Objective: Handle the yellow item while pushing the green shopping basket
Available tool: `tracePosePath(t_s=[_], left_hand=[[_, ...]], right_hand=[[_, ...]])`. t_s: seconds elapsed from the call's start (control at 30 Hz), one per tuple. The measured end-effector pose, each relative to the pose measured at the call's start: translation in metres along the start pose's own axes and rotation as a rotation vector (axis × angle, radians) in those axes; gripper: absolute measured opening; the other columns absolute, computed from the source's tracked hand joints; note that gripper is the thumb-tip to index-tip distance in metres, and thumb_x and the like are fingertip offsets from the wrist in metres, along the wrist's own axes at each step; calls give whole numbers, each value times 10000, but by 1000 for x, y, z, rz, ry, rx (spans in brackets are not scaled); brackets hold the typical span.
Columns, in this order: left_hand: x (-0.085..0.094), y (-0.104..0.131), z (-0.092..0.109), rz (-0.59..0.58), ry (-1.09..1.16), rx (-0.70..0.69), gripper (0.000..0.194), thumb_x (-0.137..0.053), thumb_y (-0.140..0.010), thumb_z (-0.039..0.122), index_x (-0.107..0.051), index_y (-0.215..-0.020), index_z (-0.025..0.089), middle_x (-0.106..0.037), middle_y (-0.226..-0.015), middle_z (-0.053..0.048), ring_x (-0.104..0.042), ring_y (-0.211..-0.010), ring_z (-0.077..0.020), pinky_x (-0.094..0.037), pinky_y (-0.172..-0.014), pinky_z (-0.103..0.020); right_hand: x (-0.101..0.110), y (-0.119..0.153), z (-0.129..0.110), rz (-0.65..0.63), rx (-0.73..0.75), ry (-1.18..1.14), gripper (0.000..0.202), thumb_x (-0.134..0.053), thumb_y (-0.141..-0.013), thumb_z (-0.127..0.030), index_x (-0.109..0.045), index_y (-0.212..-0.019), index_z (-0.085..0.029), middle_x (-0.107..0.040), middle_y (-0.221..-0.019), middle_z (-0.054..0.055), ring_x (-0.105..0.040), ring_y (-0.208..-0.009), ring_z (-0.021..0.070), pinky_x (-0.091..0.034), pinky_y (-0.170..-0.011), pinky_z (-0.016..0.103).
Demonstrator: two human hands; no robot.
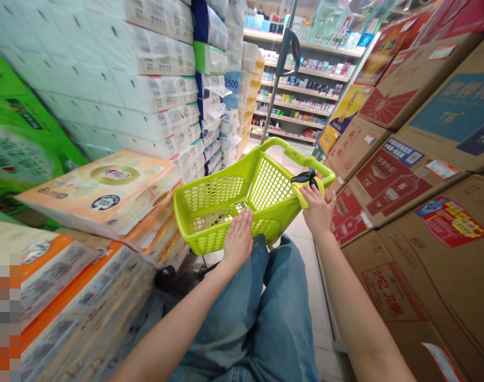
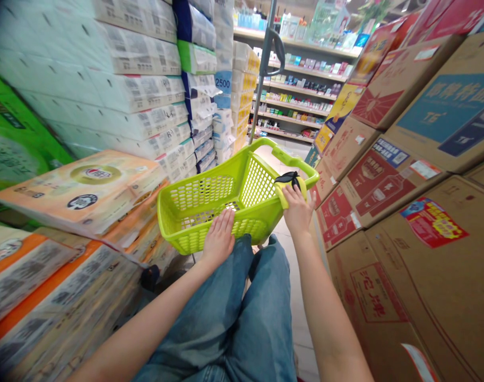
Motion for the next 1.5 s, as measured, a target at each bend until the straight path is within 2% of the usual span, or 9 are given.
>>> tracePosePath(t_s=[0.1,0.37,0.5,0.7,0.8,1.07,1.23,1.37,1.5], left_hand=[[0,0,1,2,6,7,802,-460,-859,173,-114,-1576,77,-192,-1650,-115,-137,-1535,-216,-169,-1251,-397],[-1,1,-1,6,7,12,802,-437,-852,146,-101,-1577,73,-232,-1640,-117,-153,-1532,-222,-190,-1246,-414],[0,1,-1,-11,7,11,814,-450,-849,149,-96,-1579,84,-223,-1643,-110,-153,-1532,-221,-190,-1244,-411],[1,0,1,-9,-4,8,783,-453,-874,181,-124,-1578,84,-216,-1646,-104,-168,-1529,-224,-179,-1248,-403],[0,0,1,2,-2,18,778,-454,-875,179,-132,-1577,80,-223,-1643,-109,-171,-1529,-230,-178,-1248,-410],[-2,1,0,16,18,25,816,-434,-853,144,-73,-1582,87,-252,-1631,-130,-194,-1523,-229,-207,-1237,-425],[2,0,0,0,24,9,806,-451,-851,150,-110,-1578,77,-242,-1636,-122,-185,-1525,-231,-196,-1241,-418],[1,-1,1,2,22,11,779,-455,-865,165,-144,-1574,76,-250,-1634,-118,-194,-1523,-235,-187,-1245,-414],[-2,-1,2,22,29,21,797,-456,-862,161,-118,-1580,86,-251,-1633,-119,-203,-1521,-240,-194,-1243,-420]], right_hand=[[-9,4,-15,16,-80,13,681,-464,-741,-37,-547,-1379,-259,-550,-1462,58,-435,-1406,283,-94,-1179,628],[-37,65,-132,-97,132,-164,692,-421,-801,-20,-481,-1444,-269,-515,-1492,23,-409,-1428,221,-174,-1209,499],[-22,48,-96,-141,250,-121,694,-428,-796,7,-505,-1411,-304,-553,-1459,8,-458,-1394,206,-18,-1232,556],[1,-3,-2,9,4,-21,616,-463,-772,-14,-597,-1315,-273,-603,-1408,37,-480,-1375,260,17,-1200,631],[-8,3,-15,44,-55,-27,658,-465,-754,-18,-567,-1356,-264,-575,-1437,55,-446,-1400,279,-43,-1192,641],[-41,59,-128,-137,150,-143,632,-445,-854,-41,-486,-1434,-289,-524,-1486,21,-394,-1441,215,-127,-1231,542],[-23,43,-79,-133,308,-93,660,-447,-851,-10,-470,-1444,-302,-528,-1481,20,-439,-1411,208,-28,-1238,567],[-7,13,-11,-15,139,-6,613,-454,-845,-35,-523,-1408,-269,-546,-1464,49,-437,-1411,253,-7,-1218,609],[-12,10,-13,50,-16,-6,656,-463,-799,-34,-523,-1410,-264,-542,-1468,54,-427,-1416,271,-70,-1208,610]])
Point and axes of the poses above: each hand's wrist, its own y-axis away from the middle knuckle, its own x-axis out of the back of the hand, z = x × y, the point moved 3 cm from there along -y, towards the middle knuckle
